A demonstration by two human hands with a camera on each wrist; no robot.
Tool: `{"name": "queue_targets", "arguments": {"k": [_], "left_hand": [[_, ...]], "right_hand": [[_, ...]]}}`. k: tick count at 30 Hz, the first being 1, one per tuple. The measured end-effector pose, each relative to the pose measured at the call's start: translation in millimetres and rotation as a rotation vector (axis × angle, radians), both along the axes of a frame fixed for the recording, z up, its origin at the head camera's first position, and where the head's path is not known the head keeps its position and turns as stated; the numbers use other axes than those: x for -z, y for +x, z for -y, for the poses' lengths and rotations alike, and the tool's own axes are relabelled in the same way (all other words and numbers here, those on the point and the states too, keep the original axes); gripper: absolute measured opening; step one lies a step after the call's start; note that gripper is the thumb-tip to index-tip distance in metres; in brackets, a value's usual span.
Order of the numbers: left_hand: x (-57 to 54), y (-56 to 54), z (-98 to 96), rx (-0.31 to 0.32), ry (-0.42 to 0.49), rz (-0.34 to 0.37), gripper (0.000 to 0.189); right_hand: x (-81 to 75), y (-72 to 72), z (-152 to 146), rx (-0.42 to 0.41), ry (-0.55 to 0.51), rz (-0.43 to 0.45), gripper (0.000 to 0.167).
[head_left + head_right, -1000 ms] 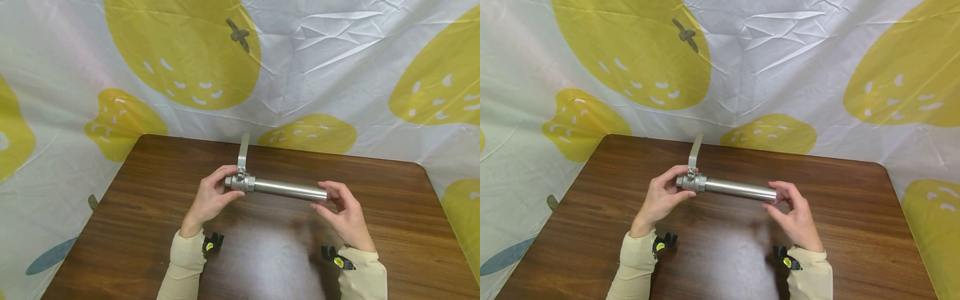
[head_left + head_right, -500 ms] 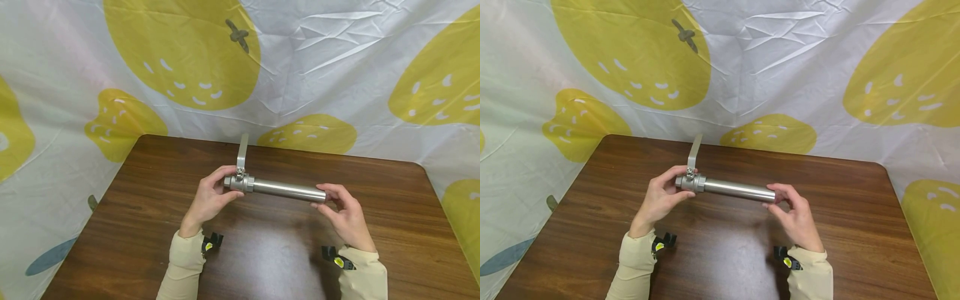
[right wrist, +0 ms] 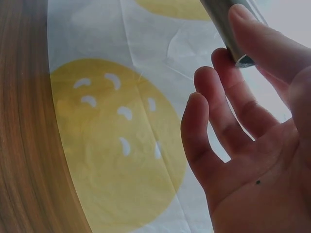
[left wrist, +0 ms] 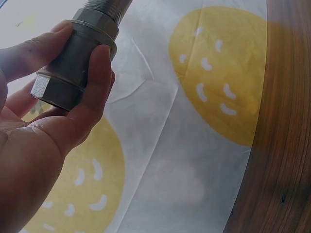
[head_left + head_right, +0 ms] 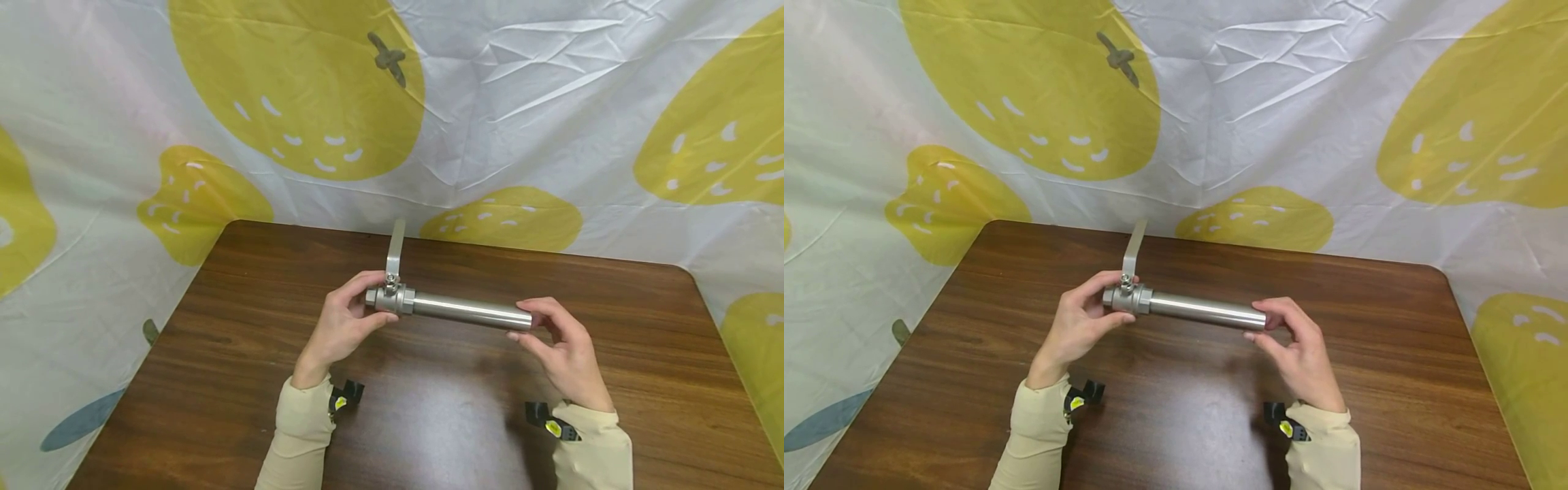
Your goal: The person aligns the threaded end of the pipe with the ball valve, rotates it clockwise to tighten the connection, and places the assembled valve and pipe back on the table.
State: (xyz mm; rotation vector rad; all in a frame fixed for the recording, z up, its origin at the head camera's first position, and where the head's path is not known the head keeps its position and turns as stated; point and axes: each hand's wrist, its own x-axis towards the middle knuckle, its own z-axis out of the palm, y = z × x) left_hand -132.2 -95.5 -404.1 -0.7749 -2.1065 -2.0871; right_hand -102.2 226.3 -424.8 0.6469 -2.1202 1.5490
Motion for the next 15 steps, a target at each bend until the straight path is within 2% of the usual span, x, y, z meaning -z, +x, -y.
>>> {"name": "queue_targets", "arguments": {"k": [15], "left_hand": [[-0.6,0.1,-0.6,0.008,0.003,-0.012,0.057]], "right_hand": [[-8.4,6.4,-0.8,0.058,0.088,0.099,0.051]]}}
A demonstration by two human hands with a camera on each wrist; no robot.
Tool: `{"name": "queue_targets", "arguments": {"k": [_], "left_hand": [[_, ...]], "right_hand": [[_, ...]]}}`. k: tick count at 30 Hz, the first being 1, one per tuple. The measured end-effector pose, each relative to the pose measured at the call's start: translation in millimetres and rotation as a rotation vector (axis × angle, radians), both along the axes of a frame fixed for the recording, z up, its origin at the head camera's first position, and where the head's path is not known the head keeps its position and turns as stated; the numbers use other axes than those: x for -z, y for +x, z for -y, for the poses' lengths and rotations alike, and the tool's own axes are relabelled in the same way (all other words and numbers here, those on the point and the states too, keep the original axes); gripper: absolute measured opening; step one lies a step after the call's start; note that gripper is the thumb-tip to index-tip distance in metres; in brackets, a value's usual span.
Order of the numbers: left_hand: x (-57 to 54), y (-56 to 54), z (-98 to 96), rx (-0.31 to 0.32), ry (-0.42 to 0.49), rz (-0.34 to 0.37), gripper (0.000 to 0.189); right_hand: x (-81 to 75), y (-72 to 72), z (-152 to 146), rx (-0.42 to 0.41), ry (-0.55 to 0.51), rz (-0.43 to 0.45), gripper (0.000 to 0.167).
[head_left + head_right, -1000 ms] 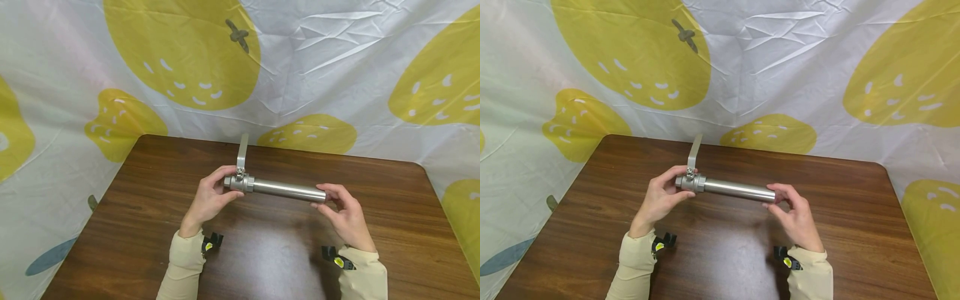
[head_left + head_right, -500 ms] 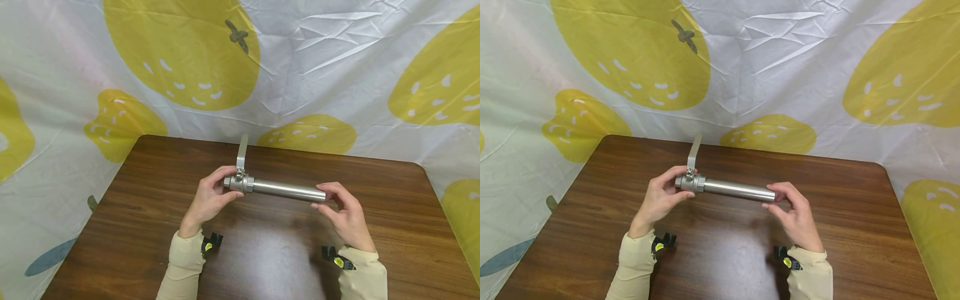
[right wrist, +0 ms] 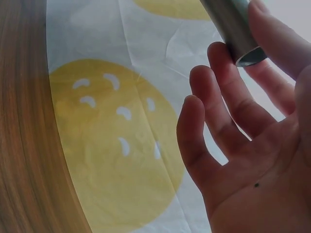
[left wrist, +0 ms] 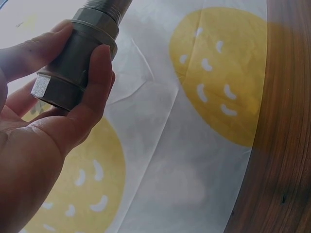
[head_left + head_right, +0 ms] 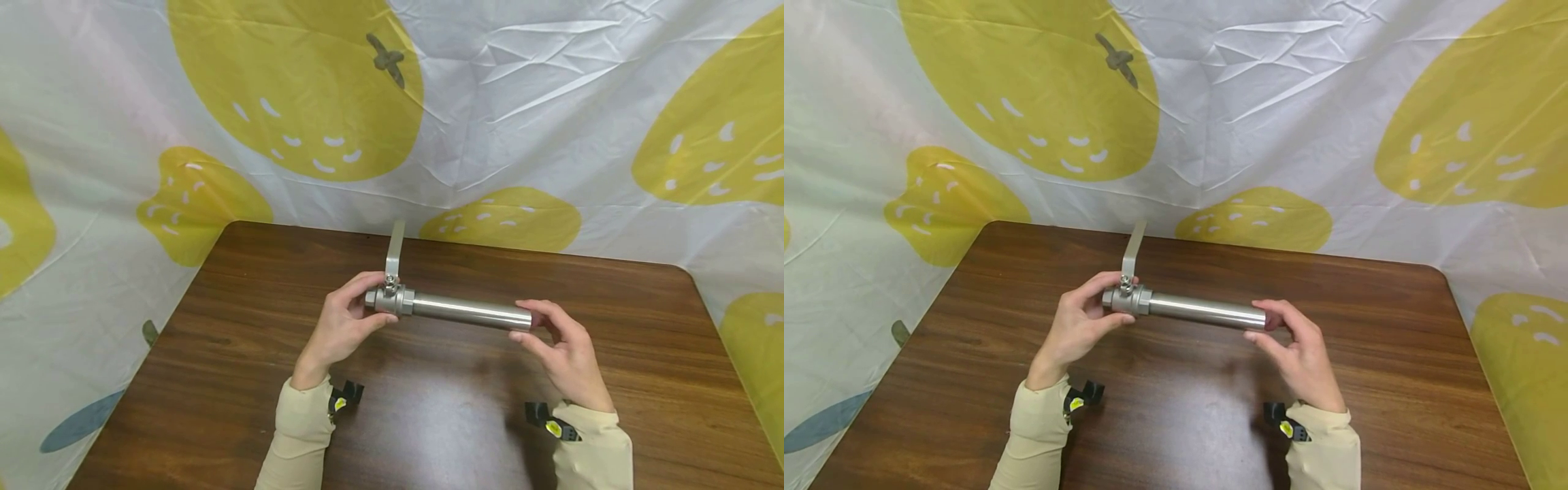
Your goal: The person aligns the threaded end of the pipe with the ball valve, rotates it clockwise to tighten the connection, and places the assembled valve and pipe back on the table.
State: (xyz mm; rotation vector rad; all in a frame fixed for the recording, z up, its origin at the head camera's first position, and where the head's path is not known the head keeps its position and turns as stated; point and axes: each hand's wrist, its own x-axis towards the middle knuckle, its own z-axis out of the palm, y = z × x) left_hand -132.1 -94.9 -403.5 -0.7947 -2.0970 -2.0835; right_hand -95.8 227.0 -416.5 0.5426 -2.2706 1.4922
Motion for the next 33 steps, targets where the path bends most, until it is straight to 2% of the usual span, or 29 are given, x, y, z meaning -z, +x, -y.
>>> {"name": "queue_targets", "arguments": {"k": [10,19,29,33], "left_hand": [[-0.2,0.4,-0.4,0.001,-0.018,0.004,0.054],[-1.8,1.5,-2.0,0.007,-0.012,-0.001,0.055],[-1.2,1.9,-2.5,0.006,-0.002,-0.005,0.053],[-0.2,1.3,-2.2,0.004,-0.002,-0.002,0.053]], "right_hand": [[-0.9,1.5,-1.0,0.051,0.059,0.055,0.036],[-0.8,1.8,0.9,0.114,0.031,0.135,0.016],[-1.5,1.1,2.6,0.083,-0.025,0.117,0.016],[-2.1,1.6,1.7,0.066,-0.018,0.109,0.027]]}}
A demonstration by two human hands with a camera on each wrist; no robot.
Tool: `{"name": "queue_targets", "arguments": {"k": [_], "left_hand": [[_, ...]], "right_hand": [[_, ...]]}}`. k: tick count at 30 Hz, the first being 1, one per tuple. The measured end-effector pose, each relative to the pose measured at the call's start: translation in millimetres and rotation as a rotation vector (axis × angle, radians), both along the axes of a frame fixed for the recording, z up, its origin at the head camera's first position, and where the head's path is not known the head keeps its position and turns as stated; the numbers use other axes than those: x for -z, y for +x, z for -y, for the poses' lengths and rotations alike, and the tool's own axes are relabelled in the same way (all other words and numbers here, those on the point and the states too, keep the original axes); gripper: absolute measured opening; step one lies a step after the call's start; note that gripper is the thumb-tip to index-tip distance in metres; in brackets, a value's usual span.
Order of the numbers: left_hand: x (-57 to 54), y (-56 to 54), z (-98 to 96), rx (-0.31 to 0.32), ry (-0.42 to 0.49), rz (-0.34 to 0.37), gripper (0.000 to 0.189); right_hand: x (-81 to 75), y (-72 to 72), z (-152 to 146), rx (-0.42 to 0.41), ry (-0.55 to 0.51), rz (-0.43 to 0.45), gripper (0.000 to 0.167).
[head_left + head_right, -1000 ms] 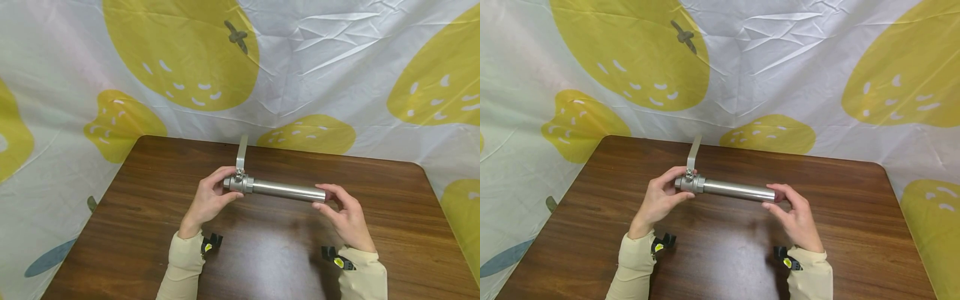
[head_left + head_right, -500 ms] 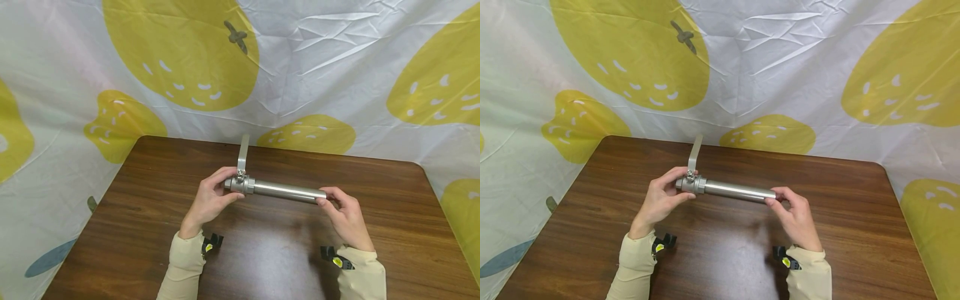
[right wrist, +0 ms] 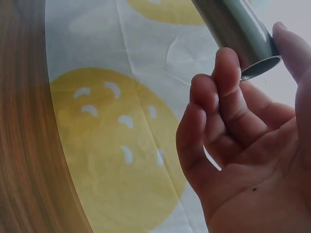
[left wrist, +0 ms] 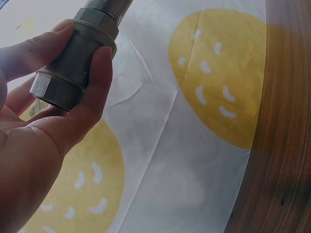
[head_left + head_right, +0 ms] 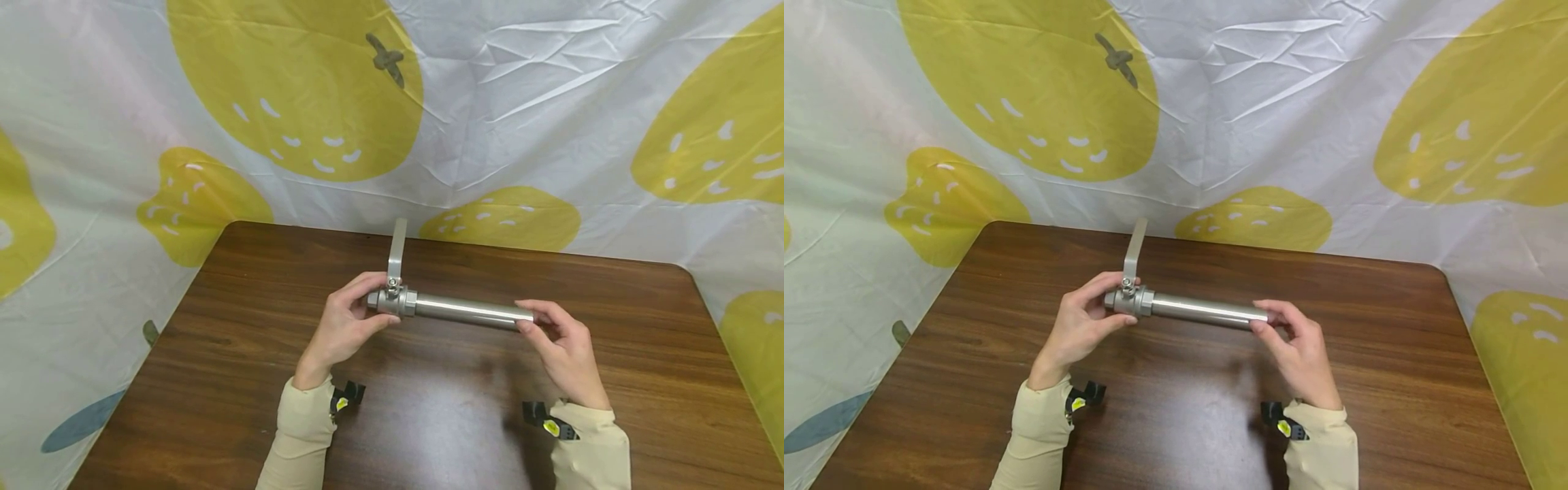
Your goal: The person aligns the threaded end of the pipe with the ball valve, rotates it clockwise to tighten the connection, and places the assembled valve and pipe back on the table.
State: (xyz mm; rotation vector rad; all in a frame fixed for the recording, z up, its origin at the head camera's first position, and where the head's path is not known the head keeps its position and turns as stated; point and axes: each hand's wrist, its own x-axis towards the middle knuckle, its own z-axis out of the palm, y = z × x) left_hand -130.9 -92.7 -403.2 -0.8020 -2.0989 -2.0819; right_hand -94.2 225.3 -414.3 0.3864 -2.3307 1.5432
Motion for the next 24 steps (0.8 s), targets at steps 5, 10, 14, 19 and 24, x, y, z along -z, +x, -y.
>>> {"name": "queue_targets", "arguments": {"k": [5,10,14,19,24], "left_hand": [[0.1,-0.2,0.1,-0.001,0.007,-0.002,0.054],[-0.2,-0.1,0.4,-0.007,0.018,0.001,0.056],[-0.1,-0.3,1.0,-0.011,0.018,0.004,0.055],[0.9,-0.9,1.2,-0.007,0.021,-0.007,0.053],[0.7,-1.1,1.3,-0.004,0.023,-0.004,0.053]], "right_hand": [[-0.2,1.1,-0.9,-0.024,-0.022,0.004,0.048],[1.5,-0.3,-0.8,-0.081,-0.037,-0.041,0.058],[3.3,-1.1,-1.2,-0.099,-0.049,-0.062,0.056],[4.1,-0.9,-1.1,-0.098,-0.056,-0.061,0.053],[3.5,-0.7,-1.1,-0.092,-0.013,-0.099,0.052]]}}
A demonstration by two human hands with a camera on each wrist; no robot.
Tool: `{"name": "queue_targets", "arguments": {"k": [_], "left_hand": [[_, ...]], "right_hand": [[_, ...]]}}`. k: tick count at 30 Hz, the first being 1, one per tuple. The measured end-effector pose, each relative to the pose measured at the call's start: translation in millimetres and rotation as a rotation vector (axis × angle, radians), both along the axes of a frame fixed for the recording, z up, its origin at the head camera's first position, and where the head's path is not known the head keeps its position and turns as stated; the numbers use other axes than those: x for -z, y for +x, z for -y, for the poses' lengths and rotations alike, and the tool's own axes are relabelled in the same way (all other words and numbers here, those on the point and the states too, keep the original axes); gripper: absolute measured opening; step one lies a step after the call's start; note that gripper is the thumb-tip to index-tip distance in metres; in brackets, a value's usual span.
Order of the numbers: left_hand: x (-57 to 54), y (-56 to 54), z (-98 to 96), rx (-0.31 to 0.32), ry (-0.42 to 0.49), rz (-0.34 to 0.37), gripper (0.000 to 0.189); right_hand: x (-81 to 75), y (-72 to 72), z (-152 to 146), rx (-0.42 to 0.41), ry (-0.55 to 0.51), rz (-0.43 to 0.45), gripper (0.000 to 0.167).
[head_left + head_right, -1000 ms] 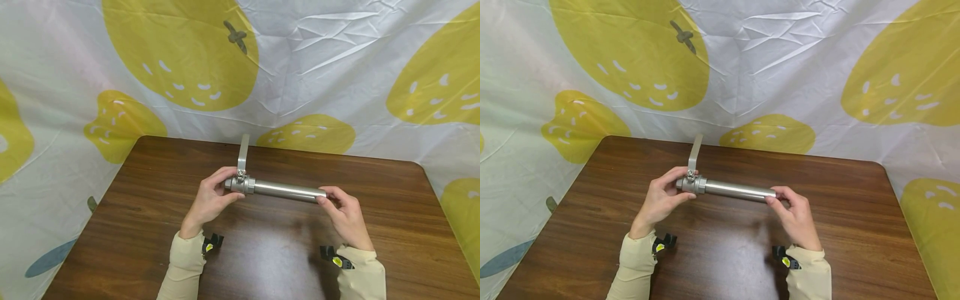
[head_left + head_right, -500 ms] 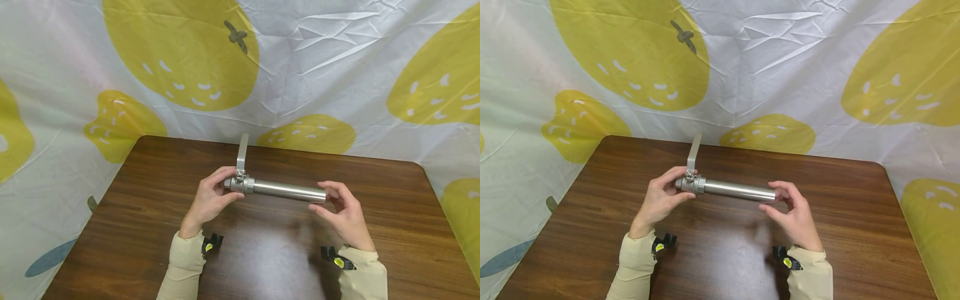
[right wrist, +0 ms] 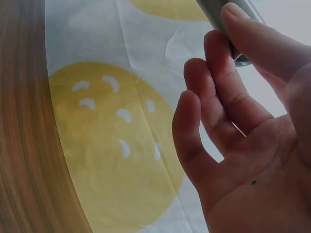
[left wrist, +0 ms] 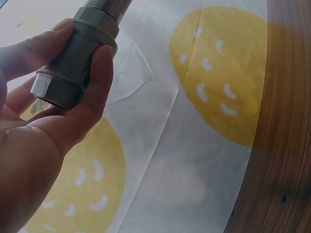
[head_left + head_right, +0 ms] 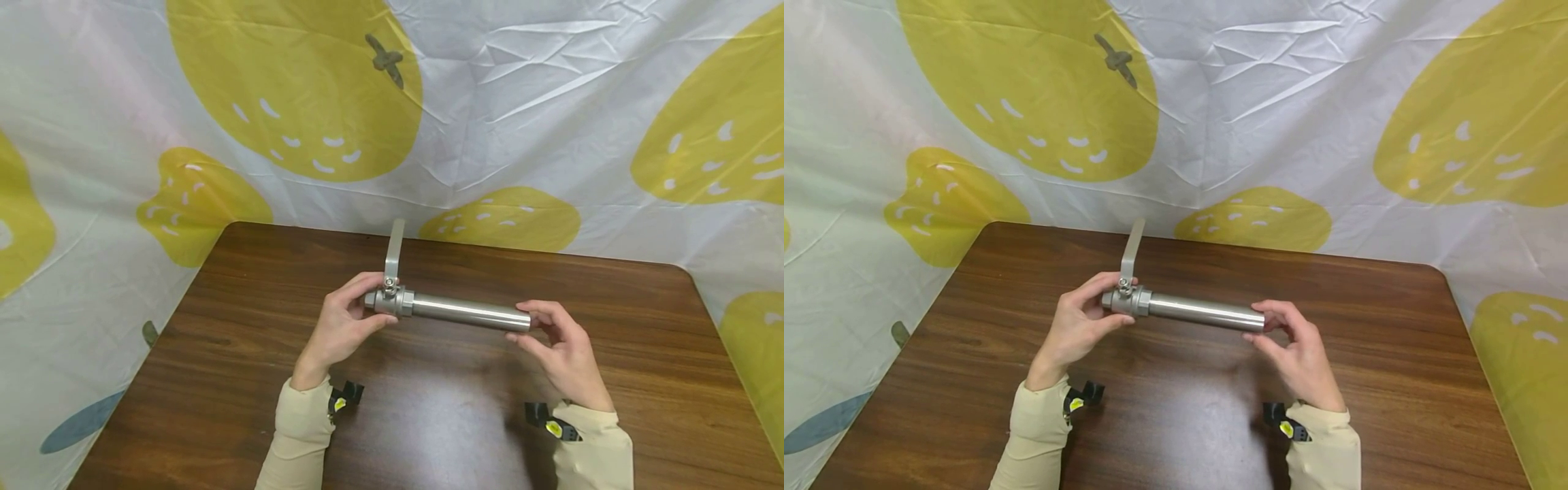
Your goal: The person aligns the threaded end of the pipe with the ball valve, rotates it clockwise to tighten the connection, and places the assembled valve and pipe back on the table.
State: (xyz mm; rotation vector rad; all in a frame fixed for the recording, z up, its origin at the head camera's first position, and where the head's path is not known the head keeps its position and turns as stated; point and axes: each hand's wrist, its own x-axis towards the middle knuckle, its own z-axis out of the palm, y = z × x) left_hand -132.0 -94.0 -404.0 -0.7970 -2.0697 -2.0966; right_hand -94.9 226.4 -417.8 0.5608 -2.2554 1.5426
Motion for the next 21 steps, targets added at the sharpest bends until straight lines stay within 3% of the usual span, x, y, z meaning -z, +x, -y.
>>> {"name": "queue_targets", "arguments": {"k": [21], "left_hand": [[-0.8,0.7,0.5,0.002,-0.024,0.015,0.055]], "right_hand": [[-2.7,-0.6,-2.5,0.011,-0.009,0.052,0.047]]}}
